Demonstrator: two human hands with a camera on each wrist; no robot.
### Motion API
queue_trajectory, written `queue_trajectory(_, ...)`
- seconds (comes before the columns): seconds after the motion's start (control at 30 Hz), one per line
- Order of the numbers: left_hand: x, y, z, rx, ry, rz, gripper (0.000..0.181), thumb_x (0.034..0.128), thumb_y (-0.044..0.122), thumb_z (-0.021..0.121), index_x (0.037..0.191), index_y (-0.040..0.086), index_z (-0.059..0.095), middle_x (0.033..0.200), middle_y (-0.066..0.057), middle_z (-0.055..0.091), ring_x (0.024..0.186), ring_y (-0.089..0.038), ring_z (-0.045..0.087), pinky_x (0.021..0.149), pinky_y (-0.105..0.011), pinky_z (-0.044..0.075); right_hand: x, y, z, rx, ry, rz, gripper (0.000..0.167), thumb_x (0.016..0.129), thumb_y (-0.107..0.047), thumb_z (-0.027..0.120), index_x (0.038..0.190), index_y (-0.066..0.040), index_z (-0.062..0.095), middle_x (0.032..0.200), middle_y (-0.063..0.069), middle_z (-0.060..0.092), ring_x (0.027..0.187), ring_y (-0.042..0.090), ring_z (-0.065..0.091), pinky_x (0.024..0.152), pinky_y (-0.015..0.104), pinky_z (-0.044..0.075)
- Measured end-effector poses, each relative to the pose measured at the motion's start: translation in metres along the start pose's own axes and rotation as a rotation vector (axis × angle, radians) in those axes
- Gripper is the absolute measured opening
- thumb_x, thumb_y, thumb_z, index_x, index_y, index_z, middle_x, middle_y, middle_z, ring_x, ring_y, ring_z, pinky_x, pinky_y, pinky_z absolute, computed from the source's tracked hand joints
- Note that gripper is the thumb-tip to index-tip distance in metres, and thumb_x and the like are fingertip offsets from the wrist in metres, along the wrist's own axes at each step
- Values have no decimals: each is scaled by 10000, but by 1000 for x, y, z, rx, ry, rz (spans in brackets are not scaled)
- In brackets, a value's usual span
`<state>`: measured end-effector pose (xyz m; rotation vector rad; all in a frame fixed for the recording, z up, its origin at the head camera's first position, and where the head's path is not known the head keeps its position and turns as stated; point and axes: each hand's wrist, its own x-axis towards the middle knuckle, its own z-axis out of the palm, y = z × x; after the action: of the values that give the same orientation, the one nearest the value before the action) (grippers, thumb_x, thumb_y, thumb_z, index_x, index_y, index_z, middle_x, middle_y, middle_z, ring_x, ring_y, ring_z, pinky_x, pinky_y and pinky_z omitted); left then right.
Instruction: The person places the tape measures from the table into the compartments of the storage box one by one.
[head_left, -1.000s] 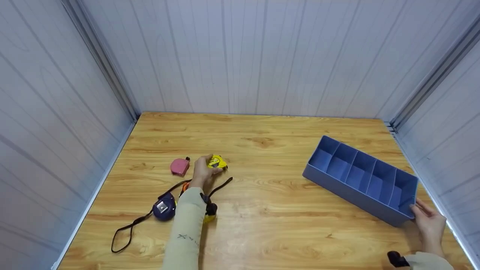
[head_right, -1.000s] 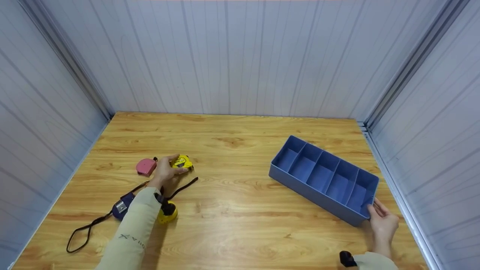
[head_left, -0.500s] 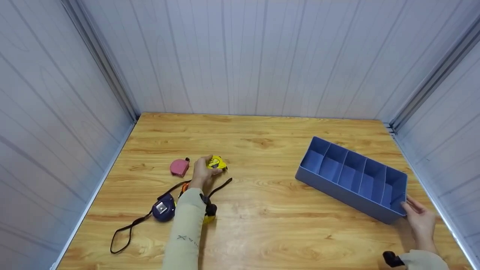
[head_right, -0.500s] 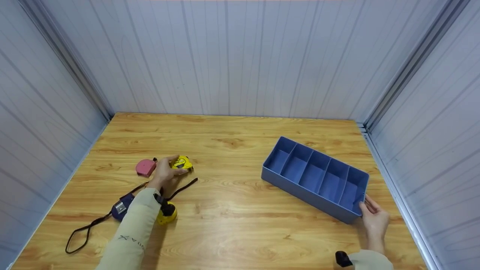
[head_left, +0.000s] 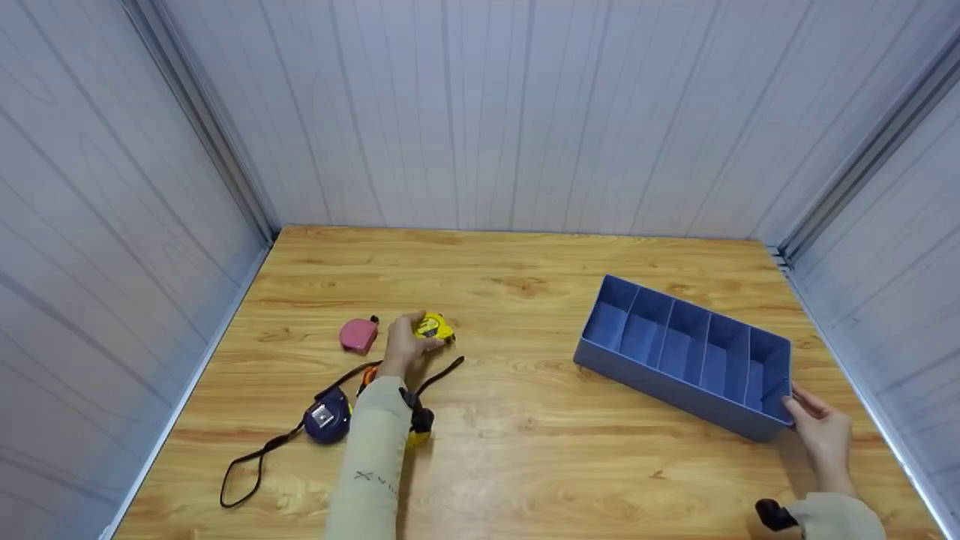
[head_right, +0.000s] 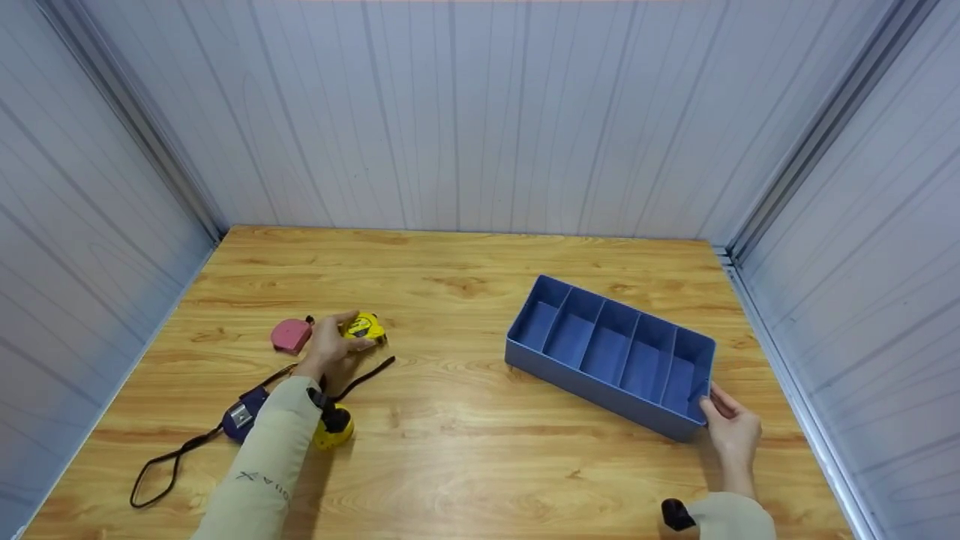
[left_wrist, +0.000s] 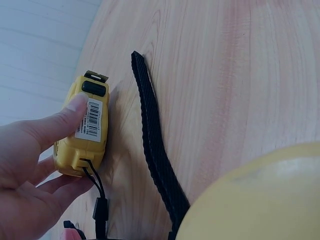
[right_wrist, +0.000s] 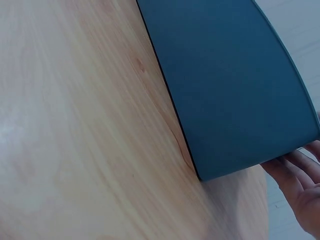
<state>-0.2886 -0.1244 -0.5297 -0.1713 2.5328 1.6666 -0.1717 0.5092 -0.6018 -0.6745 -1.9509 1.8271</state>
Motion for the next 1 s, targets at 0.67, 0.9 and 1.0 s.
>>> queue_trajectory(0.67, 2, 0, 5, -63, 0, -29, 675, 697, -51, 705, 1304, -17, 412, 1315, -170, 403, 1177, -270, 385, 963, -347, 340, 1, -1, 27, -198, 4, -44, 300, 735, -225, 726, 1031, -211, 682, 723, -283, 594, 707, -129, 543, 593, 61, 434)
queue_trajectory(0.9, 2, -1, 5, -58, 8, -13, 687, 688, -71, 705, 1303, -36, 401, 1309, -185, 405, 1170, -281, 392, 950, -344, 357, 3, 4, 36, -278, 31, -81, 338, 753, -227, 709, 1083, -176, 656, 704, -312, 577, 712, -148, 533, 610, 54, 428)
queue_trajectory(1.0, 1, -2, 5, -41, 7, -1, 687, 691, -58, 708, 1303, -42, 396, 1294, -192, 420, 1149, -285, 413, 936, -343, 372, 2, 5, 37, -264, 24, -72, 342, 751, -218, 712, 1085, -170, 657, 708, -301, 587, 708, -141, 539, 601, 61, 435)
